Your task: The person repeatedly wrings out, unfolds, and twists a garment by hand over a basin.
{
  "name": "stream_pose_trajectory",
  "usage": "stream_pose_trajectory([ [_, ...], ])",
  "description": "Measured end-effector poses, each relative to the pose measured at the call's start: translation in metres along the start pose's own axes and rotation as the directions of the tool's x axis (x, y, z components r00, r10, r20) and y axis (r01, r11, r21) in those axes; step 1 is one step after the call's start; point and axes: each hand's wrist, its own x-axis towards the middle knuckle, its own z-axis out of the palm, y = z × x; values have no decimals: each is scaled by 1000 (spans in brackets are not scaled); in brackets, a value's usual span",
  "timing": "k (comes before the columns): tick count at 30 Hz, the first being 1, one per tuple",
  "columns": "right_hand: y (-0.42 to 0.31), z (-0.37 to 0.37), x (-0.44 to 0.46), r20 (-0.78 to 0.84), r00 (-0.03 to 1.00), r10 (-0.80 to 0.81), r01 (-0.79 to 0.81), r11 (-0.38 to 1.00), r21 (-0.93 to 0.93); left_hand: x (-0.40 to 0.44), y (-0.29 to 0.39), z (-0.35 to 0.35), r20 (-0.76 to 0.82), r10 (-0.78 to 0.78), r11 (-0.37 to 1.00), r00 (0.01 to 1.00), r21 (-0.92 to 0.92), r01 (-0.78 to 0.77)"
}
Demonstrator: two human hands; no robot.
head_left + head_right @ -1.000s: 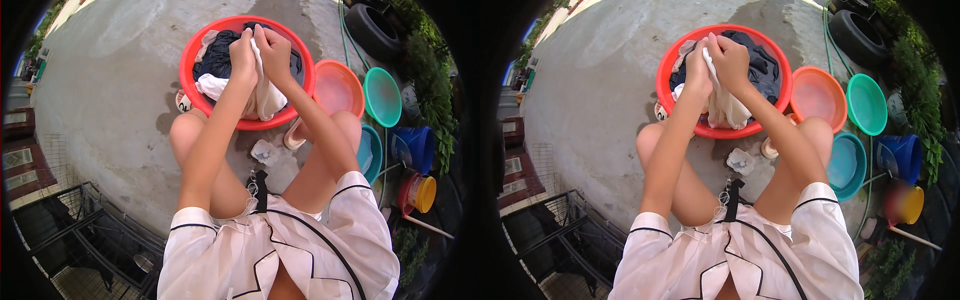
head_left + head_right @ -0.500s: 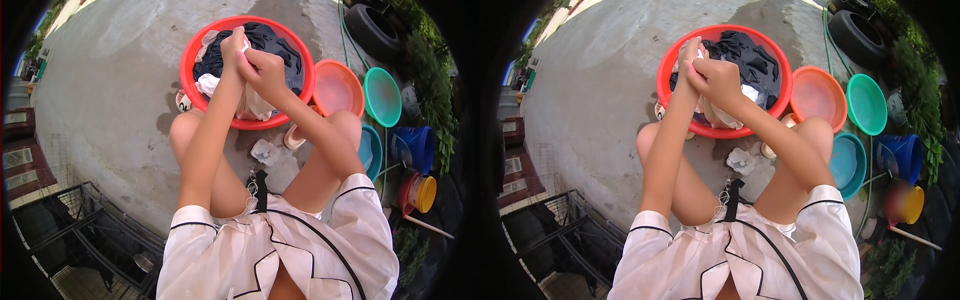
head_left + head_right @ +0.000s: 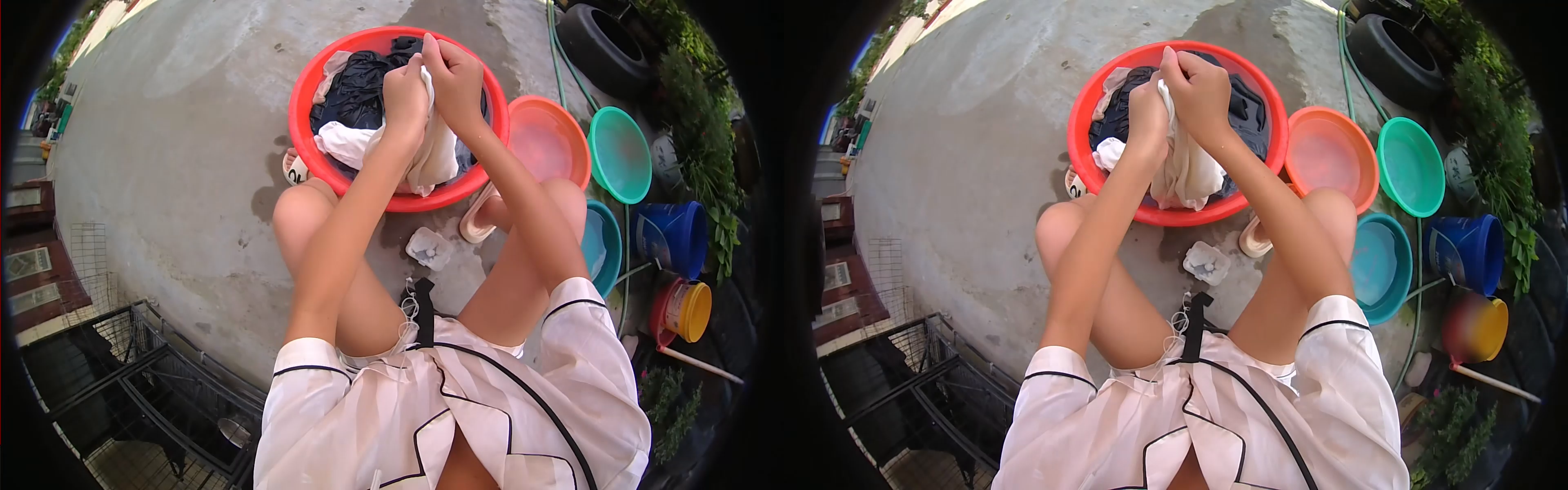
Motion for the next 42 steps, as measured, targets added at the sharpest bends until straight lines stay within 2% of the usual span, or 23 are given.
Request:
stream_pose_trajectory([
  [3,4,1,2,-33,996,81,-82,996,-38,-2,5,-3,54,8,995,998,103,-14],
  [5,-6,9,-14,28,998,-64,65,997,-41,4,11,-4,-22,-44,956,999,-293,36],
  [6,-14,9,-26,83,978,-191,196,979,-58,11,16,-21,114,-29,985,993,-165,47],
  [7,-19,9,-33,139,940,-312,324,944,-69,15,17,-26,77,59,997,995,35,-62],
  [9,-20,2,-13,91,987,-134,139,989,-46,3,7,-13,120,60,972,991,-233,-31],
  [11,3,-3,8,43,999,18,-18,1000,9,-13,16,-6,56,-5,991,998,130,-2],
  [13,-6,0,3,8,998,-56,56,996,-74,-11,21,-10,129,-4,992,992,125,-12],
  [15,-19,5,-13,39,974,-222,225,968,-109,-6,27,-4,11,-76,943,997,-324,75],
  [17,-25,8,-30,164,836,-524,547,822,-162,16,21,-24,59,25,995,998,-94,-19],
  [18,-23,11,-31,151,837,-526,545,826,-141,17,19,-26,113,151,988,982,-40,-148],
  [20,-13,9,-16,67,955,-288,293,951,-97,11,8,-18,111,153,987,982,-71,-146],
  [21,-10,7,-6,26,987,-157,159,985,-69,-3,14,-6,62,30,988,998,-154,-20],
  [22,-9,4,3,-14,999,-38,39,996,77,-6,16,-4,79,-2,1000,997,-31,5],
  [25,-11,3,0,-52,996,-78,76,996,-39,-6,24,-10,133,-67,997,989,36,63],
  [26,-15,4,-9,19,982,-185,186,978,-95,-2,22,-9,119,-83,961,989,-255,111],
  [29,-32,6,-29,175,802,-571,597,777,-201,19,14,-27,172,7,1000,985,-24,-3],
  [31,-23,6,-14,66,938,-342,347,931,-110,4,16,-19,282,-39,890,959,-427,162],
  [32,-13,4,-3,24,984,-175,176,981,-86,-12,24,-5,106,-147,960,983,-222,167],
  [35,4,0,11,-36,998,46,-44,997,61,-8,25,-10,149,-90,986,985,149,68],
  [38,-27,9,-14,39,937,-348,350,929,-118,4,27,-21,181,-28,950,983,-301,83],
  [39,-21,13,-23,122,851,-511,525,836,-158,16,20,-32,174,-6,992,985,-123,28],
  [41,-23,11,-24,206,807,-553,587,787,-189,25,14,-34,114,-2,1000,993,-18,4],
  [42,-19,10,-18,146,894,-423,445,876,-185,16,14,-26,102,-47,983,994,-170,64],
])
